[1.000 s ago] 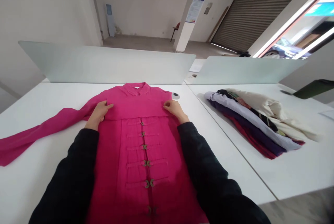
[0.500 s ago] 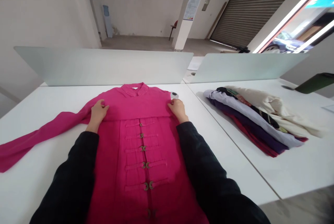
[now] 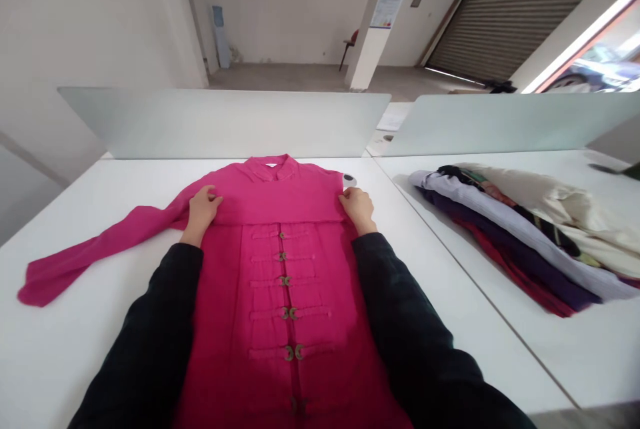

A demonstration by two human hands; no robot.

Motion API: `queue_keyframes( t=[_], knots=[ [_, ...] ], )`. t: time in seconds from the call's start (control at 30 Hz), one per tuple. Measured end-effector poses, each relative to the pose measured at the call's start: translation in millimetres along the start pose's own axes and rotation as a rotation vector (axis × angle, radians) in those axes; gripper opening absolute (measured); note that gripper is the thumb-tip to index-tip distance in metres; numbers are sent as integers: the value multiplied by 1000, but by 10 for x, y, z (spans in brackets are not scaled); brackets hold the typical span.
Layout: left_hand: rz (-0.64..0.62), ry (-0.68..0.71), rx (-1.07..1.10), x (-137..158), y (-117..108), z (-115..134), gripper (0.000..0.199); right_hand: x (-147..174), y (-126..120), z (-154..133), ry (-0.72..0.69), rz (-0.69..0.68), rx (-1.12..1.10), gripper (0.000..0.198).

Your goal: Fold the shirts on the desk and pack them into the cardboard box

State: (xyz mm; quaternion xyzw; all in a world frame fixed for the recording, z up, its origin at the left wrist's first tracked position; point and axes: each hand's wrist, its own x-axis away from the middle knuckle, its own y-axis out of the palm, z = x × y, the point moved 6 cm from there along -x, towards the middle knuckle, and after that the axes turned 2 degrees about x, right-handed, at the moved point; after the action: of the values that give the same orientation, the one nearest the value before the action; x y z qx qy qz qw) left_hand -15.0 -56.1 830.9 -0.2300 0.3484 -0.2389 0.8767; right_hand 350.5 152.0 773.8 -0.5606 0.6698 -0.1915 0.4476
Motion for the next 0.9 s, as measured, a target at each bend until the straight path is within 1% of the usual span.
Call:
queue_keyframes(
  t=[0.07, 0.17, 0.27, 0.33, 0.4, 0.5, 0.57, 0.67, 0.73, 0.8, 0.9],
  knots=[
    [11, 12, -13, 7, -16, 23, 43, 5, -1, 10, 1, 21, -24, 22],
    [36, 26, -36, 8, -114, 73, 40, 18, -38, -28, -50, 95, -65, 24],
    [78, 28, -62, -6, -358, 89, 38, 30, -73, -96, -116, 154, -75, 22],
    [112, 19, -91, -17, -599, 25, 39, 25, -48, -128, -140, 127, -53, 19],
    [126, -17, -165, -18, -866, -137, 41, 11, 5, -145, -160, 74, -23, 18],
    [90, -106, -386, 46, -1269, -522, 43, -9, 72, -153, -197, 33, -2, 20],
    [79, -159, -475, 161, -1537, -800, 39, -20, 90, -150, -212, 39, -3, 22],
    [67, -204, -527, 402, -1868, -1156, 29, -30, 104, -145, -211, 42, -17, 23],
    [38, -209, -541, 554, -2007, -1340, 28, -32, 110, -147, -204, 37, -29, 23],
    [20, -209, -548, 663, -2101, -1478, 26, -32, 109, -152, -202, 41, -40, 23],
    [33, -201, -549, 740, -2200, -1588, 21, -27, 104, -157, -206, 47, -48, 25]
  ],
)
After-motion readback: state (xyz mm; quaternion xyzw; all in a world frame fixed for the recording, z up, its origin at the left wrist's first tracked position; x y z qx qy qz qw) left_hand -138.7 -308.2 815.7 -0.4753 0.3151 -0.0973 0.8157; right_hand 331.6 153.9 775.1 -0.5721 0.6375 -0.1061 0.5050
